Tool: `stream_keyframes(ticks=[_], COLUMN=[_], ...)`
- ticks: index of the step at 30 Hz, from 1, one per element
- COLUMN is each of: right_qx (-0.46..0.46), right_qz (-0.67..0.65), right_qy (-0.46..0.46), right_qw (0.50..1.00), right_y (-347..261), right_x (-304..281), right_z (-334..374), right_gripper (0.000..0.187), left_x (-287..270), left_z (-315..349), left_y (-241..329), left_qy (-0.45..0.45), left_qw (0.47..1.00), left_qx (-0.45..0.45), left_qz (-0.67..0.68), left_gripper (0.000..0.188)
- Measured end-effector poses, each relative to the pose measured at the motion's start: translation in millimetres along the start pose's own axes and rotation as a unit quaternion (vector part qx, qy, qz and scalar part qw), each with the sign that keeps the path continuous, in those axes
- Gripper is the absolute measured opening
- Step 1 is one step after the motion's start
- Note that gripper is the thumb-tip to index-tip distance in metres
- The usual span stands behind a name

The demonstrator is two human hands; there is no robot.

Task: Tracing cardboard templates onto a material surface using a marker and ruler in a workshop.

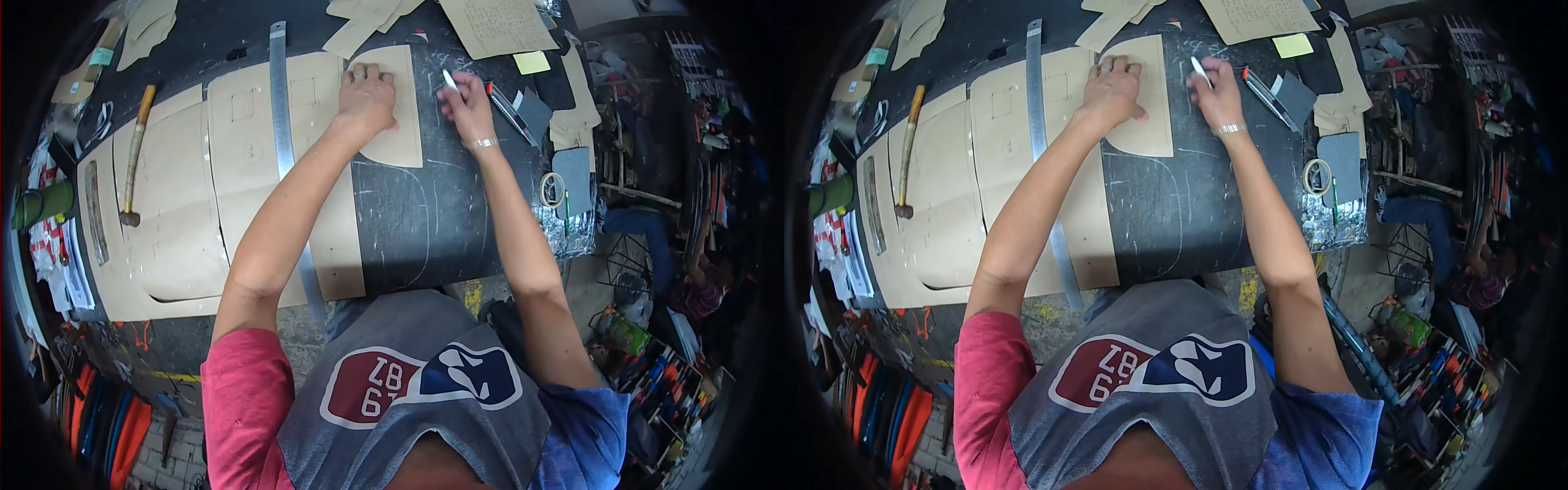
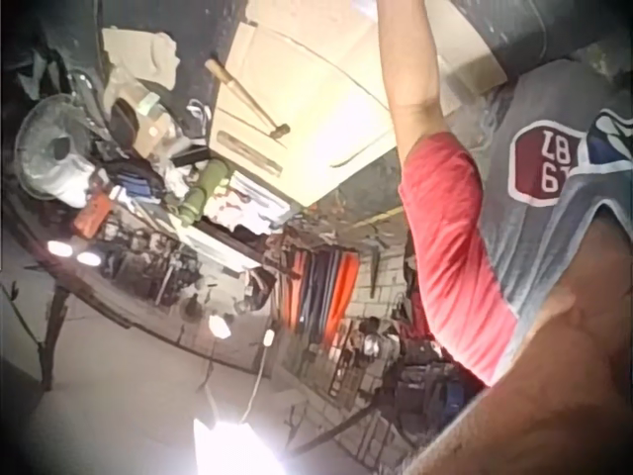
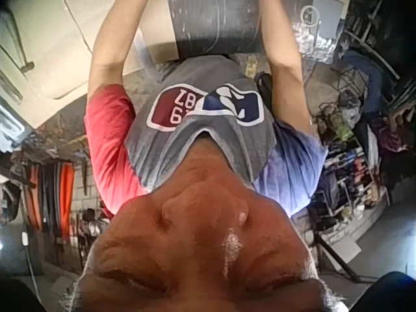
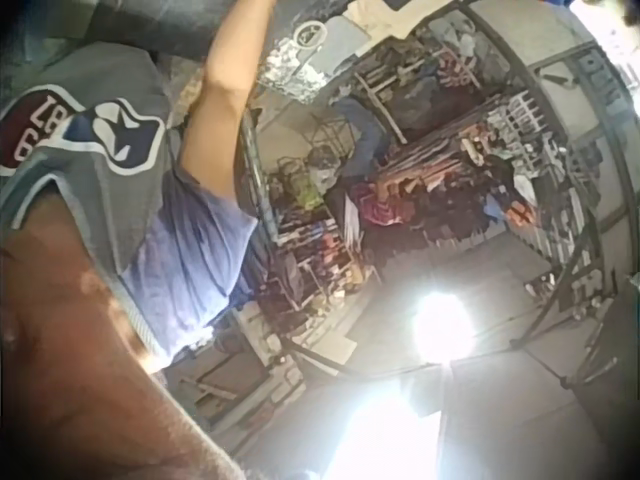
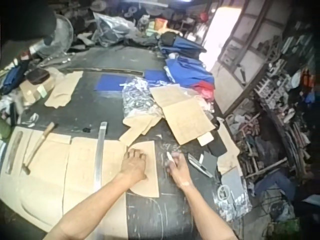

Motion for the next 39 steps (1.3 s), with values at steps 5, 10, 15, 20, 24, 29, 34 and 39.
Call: stream_keyframes(ticks=[5, 10, 15, 20, 24, 29, 34, 39], right_qx=[0.089, 0.148, 0.181, 0.232, 0.252, 0.234, 0.033, 0.102], right_qz=[0.058, 0.058, 0.028, -0.067, -0.074, -0.020, 0.125, 0.049], right_qy=[-0.010, 0.059, 0.184, 0.245, 0.233, 0.176, 0.159, -0.005], right_qw=[0.994, 0.986, 0.966, 0.939, 0.936, 0.956, 0.979, 0.994], right_y=[29.9, 63.4, 97.6, 120.6, 121.5, 125.8, 95.2, 89.3], right_x=[-61.0, -107.4, -146.8, -144.4, -130.3, -130.7, -145.4, -121.2], right_z=[114.6, 228.1, 324.3, 377.4, 378.9, 362.7, 336.9, 301.9], right_gripper=[0.032, 0.026, 0.022, 0.019, 0.022, 0.028, 0.028, 0.029], left_x=[-38.3, -26.9, -20.1, 5.3, 32.4, 29.8, -12.1, 18.3], left_z=[-29.8, -70.7, -100.5, -134.1, -129.7, -85.3, -21.7, 44.7], left_y=[-55.6, -113.9, -120.7, -130.3, -118.5, -122.2, -134.7, -9.5], left_qy=[0.194, 0.172, 0.162, 0.085, -0.031, 0.088, 0.136, -0.145], left_qw=[0.973, 0.973, 0.979, 0.860, 0.596, 0.513, 0.607, 0.297], left_qx=[-0.055, -0.146, -0.109, -0.050, -0.104, -0.200, -0.204, -0.070], left_qz=[0.115, 0.048, 0.056, 0.500, 0.795, 0.830, 0.756, 0.941], left_gripper=[0.058, 0.065, 0.067, 0.053, 0.027, 0.024, 0.022, 0.019])
Point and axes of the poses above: each hand's wrist, its own z-axis away from the middle knuckle, its own x-axis out of the palm, y = z × x, the point moved 9 cm from there along -z, towards the middle knuckle
